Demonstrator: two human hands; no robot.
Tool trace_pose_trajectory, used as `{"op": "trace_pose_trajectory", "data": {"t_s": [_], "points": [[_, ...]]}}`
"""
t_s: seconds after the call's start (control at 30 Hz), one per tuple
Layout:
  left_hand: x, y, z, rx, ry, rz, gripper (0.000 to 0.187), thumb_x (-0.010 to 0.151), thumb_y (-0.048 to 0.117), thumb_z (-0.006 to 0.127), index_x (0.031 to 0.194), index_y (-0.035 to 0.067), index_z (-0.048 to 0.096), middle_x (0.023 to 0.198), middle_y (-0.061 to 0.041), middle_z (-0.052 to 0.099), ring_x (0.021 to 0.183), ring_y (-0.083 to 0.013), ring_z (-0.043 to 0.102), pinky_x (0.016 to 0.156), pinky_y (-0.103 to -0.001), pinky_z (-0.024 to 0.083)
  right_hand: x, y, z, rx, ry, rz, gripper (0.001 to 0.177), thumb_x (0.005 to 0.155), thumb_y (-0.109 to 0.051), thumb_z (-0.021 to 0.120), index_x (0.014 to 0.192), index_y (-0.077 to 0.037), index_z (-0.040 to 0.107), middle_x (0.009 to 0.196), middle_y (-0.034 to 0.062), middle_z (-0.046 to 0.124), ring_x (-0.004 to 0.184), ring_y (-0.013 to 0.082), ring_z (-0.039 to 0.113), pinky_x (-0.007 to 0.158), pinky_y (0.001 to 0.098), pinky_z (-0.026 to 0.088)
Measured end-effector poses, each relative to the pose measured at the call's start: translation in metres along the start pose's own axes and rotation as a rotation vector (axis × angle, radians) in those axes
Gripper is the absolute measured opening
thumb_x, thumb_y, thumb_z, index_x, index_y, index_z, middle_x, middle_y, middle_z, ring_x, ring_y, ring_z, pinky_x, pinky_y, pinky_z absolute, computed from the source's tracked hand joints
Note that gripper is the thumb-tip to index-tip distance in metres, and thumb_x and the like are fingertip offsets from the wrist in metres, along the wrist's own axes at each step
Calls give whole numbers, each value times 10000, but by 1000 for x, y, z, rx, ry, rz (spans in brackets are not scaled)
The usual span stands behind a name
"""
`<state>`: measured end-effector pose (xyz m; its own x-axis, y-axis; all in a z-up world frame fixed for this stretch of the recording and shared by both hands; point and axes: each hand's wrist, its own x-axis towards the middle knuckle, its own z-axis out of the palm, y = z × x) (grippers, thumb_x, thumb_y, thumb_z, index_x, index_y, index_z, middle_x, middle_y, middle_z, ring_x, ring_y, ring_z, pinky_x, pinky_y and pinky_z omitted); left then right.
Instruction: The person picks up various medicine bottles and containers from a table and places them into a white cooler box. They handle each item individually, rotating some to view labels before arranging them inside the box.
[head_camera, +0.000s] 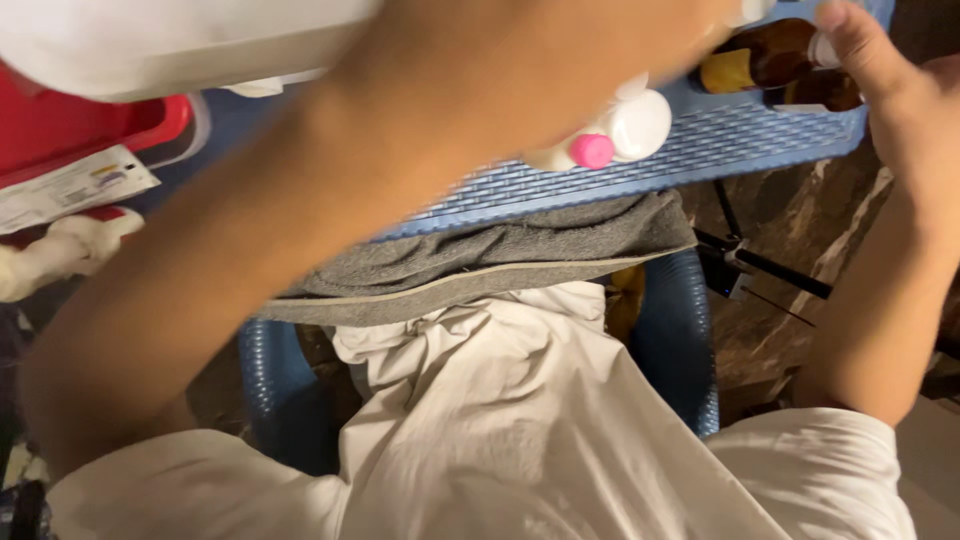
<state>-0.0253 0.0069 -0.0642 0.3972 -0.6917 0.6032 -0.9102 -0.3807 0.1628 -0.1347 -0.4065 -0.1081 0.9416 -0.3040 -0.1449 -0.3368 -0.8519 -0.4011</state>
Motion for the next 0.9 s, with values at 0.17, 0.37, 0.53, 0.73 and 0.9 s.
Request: {"op": "trace_pose_trajectory", "data": {"t_s": [0.17,0.37,0.53,0.73,0.9], "points": [[52,56,38,256,128,71,73,937,159,696,875,121,699,941,36,638,872,-104,602,721,-276,485,-19,20,-12,17,217,-487,464,981,-177,825,1303,42,572,1215,192,628,1171,234,600,1047,378,505],[58,72,63,271,27,166,76,930,111,672,893,61,715,980,-8,654,1126,-180,554,979,-365,433,-34,-1,-31,-11,226,-730,453,924,-105,854,1275,43,610,1174,128,618,1058,214,562,934,306,459],[60,74,71,342,-174,282,134,917,204,712,829,113,757,998,12,714,1148,-184,574,1025,-348,425,-45,-22,-25,29,279,-702,413,923,-102,903,1241,29,674,1158,82,656,1010,203,548,898,299,443],[65,90,76,500,-621,403,143,731,216,733,848,191,811,960,21,733,1159,-225,558,1070,-378,374,-49,-24,-21,269,280,-634,372,943,-109,888,1235,36,709,1244,128,712,1194,228,609,995,309,473],[69,93,90,474,-813,395,156,700,257,744,838,221,808,891,61,717,1094,-208,556,908,-339,400,-55,-29,-21,219,330,-651,310,969,-115,896,1167,42,716,1242,146,727,1222,264,583,1074,357,460]]}}
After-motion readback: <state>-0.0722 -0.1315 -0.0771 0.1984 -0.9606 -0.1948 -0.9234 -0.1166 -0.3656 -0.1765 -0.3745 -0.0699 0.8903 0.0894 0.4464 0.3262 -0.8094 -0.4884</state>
